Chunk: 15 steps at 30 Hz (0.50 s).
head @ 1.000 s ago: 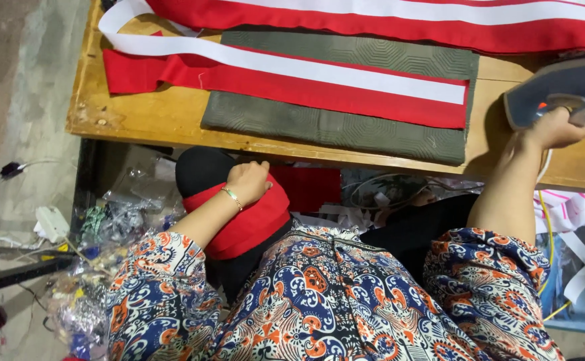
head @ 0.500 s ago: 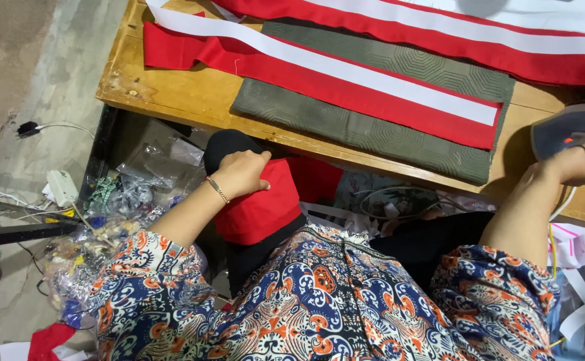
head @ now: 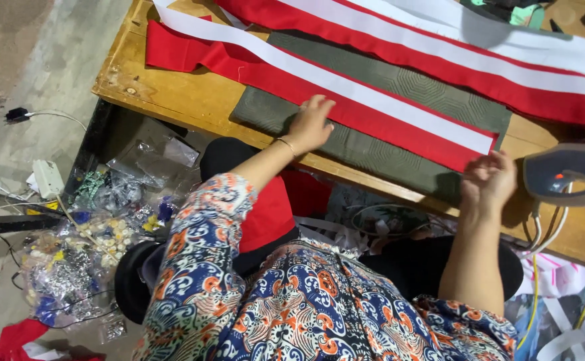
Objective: The person irons a long red and white striped fabric on a low wooden table. They repeatedly align the white stripe, press it with an iron, and smooth the fabric by hand.
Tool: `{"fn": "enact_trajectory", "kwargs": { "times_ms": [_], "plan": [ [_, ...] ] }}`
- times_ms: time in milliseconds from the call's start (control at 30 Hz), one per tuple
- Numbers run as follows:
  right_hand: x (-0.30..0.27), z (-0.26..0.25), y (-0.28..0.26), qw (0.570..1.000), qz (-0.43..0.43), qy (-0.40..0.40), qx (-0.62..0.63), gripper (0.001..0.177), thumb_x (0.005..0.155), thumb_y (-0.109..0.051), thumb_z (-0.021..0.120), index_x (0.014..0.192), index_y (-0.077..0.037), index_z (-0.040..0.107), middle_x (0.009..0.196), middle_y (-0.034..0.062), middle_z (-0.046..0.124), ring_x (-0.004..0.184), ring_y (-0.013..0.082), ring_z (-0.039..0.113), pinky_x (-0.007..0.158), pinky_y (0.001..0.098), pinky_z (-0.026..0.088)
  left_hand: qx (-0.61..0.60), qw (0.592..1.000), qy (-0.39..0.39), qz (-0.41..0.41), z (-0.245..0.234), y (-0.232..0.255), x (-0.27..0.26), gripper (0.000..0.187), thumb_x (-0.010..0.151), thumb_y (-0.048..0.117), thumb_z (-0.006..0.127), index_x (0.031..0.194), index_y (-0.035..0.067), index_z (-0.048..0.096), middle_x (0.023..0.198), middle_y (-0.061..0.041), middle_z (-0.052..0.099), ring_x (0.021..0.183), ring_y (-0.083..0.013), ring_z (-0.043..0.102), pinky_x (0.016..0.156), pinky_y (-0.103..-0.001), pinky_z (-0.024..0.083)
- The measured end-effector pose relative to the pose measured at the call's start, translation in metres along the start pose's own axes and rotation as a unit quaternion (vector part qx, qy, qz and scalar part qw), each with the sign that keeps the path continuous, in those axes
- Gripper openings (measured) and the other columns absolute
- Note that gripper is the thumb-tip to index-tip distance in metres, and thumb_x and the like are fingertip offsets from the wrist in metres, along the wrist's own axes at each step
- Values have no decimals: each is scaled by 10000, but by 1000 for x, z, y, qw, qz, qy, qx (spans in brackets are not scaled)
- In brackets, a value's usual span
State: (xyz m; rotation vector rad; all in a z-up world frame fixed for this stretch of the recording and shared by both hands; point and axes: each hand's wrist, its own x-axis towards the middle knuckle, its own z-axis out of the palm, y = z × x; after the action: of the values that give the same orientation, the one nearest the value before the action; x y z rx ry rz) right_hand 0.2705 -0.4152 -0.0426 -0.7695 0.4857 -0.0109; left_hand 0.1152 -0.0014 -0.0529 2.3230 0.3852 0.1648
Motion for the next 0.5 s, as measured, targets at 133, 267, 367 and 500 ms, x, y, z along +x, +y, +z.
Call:
{"fn": "enact_trajectory", "kwargs": {
  "times_ms": [133, 267, 367, 500],
  "plan": [
    [-41, 46, 41, 982, 131, -108, -82, 140, 888, -46, 731, 886, -167, 662, 692, -64, 587, 603, 99, 597, 638, 265, 545, 328, 883, 114, 316, 62, -44, 37, 408, 795, 111, 784, 1174, 60, 642, 1098, -172, 585, 935, -384, 625, 675, -486, 551],
    [-111, 89, 58, 945, 188, -184, -195, 115, 864, -169, 781, 900, -159, 673, 713, -34, 544, 725, 148, 646, 764, 285, 560, 385, 782, 213, 442, 93, -67, 56, 103, 766, 139, 703, 862, 101, 698, 699, -83, 614, 682, -288, 628, 544, -411, 504],
    [-95, 88, 83, 921, 231, -222, -220, 135, 902, -213, 766, 1004, -145, 711, 803, 9, 676, 750, 156, 716, 783, 298, 595, 382, 765, 235, 462, 94, -68, 65, 44, 750, 126, 690, 755, 149, 652, 661, -53, 582, 637, -255, 602, 513, -380, 487],
    [-97, 92, 102, 891, 299, -254, -227, 251, 983, -349, 694, 1042, -107, 723, 877, 37, 731, 792, 163, 745, 781, 296, 608, 342, 794, 251, 436, 64, -32, 83, 60, 792, 119, 660, 779, 163, 622, 651, -32, 578, 602, -241, 627, 475, -374, 514]
  ]
}}
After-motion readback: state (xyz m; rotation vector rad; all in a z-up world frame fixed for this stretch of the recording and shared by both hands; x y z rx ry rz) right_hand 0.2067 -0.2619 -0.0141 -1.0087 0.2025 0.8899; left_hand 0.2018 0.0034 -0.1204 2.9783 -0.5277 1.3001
